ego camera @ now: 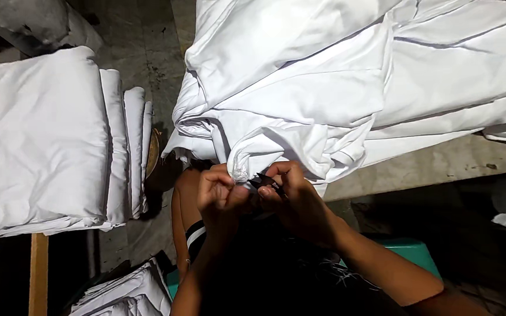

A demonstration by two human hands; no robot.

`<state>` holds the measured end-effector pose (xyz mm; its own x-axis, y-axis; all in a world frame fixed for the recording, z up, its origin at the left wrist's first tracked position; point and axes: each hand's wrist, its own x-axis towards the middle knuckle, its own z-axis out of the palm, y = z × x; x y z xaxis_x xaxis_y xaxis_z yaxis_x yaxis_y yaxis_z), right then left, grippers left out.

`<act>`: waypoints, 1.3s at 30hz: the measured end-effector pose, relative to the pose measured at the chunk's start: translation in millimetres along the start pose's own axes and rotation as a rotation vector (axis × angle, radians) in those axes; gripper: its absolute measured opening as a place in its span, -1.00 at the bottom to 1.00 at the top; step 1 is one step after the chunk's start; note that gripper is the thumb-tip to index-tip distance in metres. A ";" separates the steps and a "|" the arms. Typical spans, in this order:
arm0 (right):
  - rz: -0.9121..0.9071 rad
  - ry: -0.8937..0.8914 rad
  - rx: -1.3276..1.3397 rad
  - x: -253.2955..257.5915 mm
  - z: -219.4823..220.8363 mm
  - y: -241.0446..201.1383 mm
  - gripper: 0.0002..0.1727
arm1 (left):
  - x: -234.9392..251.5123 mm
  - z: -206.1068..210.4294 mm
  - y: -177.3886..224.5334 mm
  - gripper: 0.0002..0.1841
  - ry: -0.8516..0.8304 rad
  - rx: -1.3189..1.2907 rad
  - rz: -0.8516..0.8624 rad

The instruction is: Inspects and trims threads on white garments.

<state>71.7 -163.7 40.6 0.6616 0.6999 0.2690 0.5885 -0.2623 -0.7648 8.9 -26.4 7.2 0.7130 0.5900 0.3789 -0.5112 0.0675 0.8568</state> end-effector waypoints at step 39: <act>-0.008 0.123 0.020 -6.0 6.2 7.9 -0.75 | 6.1 6.9 -6.5 -0.81 0.137 0.139 0.019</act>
<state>69.5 -165.9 29.4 0.7095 0.6149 0.3444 0.5858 -0.2428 -0.7732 19.9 -28.8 6.4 0.6268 0.6950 0.3523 -0.4457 -0.0511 0.8937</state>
